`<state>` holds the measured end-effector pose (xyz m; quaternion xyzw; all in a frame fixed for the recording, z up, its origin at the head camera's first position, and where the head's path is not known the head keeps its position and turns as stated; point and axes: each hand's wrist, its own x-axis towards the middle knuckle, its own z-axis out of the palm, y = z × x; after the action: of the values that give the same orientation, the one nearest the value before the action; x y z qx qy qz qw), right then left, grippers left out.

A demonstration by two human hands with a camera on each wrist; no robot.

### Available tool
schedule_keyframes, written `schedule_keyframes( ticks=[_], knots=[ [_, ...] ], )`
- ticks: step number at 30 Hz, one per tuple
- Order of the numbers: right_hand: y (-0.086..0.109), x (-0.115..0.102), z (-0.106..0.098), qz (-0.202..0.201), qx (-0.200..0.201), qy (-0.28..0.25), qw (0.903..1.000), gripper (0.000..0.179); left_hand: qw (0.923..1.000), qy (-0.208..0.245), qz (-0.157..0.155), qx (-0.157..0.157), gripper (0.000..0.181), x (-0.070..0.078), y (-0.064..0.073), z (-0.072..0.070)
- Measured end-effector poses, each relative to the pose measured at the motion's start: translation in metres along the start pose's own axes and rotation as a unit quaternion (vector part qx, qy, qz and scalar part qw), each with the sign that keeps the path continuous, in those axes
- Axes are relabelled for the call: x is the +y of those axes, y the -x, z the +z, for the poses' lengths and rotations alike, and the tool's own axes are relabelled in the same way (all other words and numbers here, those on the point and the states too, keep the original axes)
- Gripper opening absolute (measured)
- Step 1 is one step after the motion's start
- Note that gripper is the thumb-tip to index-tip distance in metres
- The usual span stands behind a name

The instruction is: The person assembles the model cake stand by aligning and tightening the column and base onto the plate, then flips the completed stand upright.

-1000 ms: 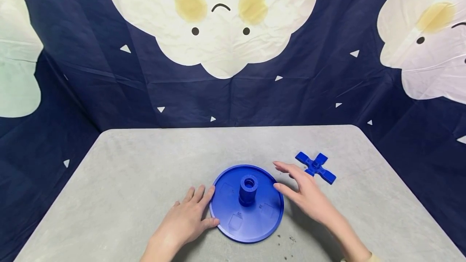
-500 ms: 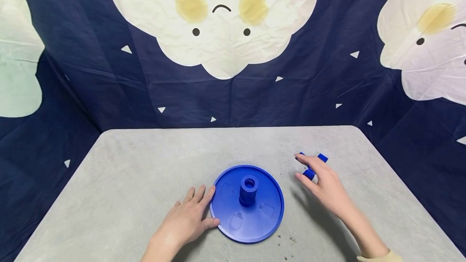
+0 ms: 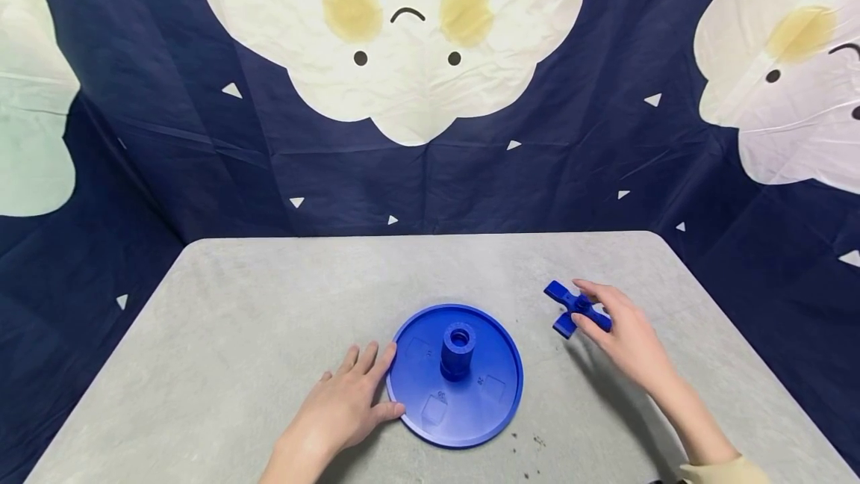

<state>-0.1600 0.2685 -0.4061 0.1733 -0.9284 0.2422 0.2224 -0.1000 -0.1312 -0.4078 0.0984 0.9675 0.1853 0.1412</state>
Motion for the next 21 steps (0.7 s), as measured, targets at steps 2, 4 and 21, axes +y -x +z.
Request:
schedule_keyframes(
  ticks=[2,4,21],
  knots=[
    [0.000,0.005,-0.001,0.001,-0.005,0.004,1.0000,0.054,1.0000,0.000,-0.001,0.000,0.085,0.000,0.000,-0.001],
    [0.000,0.009,-0.003,0.005,-0.011,0.007,0.9999,0.054,1.0000,-0.001,-0.002,-0.001,0.085,0.000,0.000,-0.001],
    [0.000,0.033,-0.008,0.076,-0.090,0.004,0.9930,0.055,0.9999,-0.002,-0.011,-0.013,0.084,0.000,0.000,-0.001]
  ],
)
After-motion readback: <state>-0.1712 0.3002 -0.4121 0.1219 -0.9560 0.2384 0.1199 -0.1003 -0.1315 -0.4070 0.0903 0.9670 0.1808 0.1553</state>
